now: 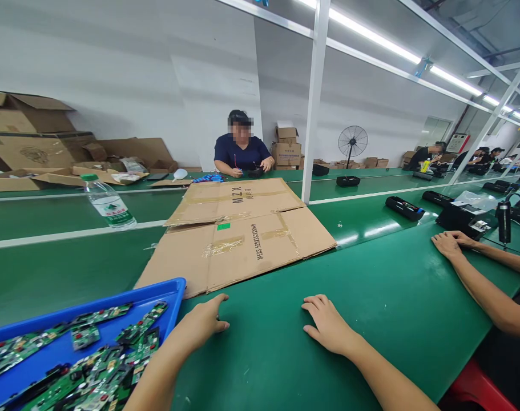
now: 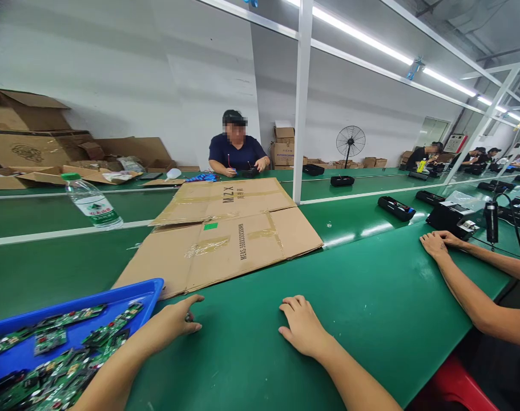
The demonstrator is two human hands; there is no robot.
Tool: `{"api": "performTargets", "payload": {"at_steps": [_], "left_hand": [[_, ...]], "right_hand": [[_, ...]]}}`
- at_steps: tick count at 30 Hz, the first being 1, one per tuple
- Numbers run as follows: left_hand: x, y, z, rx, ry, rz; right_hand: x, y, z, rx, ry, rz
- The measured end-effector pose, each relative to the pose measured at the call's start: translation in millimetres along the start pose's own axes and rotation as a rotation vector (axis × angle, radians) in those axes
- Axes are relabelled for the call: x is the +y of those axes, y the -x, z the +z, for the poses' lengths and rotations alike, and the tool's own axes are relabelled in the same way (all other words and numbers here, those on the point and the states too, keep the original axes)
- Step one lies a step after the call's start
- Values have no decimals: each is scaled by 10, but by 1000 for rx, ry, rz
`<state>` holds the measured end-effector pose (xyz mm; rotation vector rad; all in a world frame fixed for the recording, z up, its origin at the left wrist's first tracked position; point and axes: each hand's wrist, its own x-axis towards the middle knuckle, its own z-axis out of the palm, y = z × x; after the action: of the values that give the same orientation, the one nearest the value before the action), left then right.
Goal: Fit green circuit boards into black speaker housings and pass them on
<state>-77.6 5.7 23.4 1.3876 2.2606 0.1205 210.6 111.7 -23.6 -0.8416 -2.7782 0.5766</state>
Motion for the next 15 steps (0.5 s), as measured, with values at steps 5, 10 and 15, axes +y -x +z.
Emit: {"api": "performTargets", "payload": {"at_steps": [5,10,15], "left_hand": [[-49,-46,29,14,26,1],[2,-6,-18,4,24,-34],[40,34,-50,-13,19,-34]], "right_hand": [[10,-4,15,-1,0,-1],[16,0,19,2,2,-6],[7,3,5,-3,-2,-2]]}}
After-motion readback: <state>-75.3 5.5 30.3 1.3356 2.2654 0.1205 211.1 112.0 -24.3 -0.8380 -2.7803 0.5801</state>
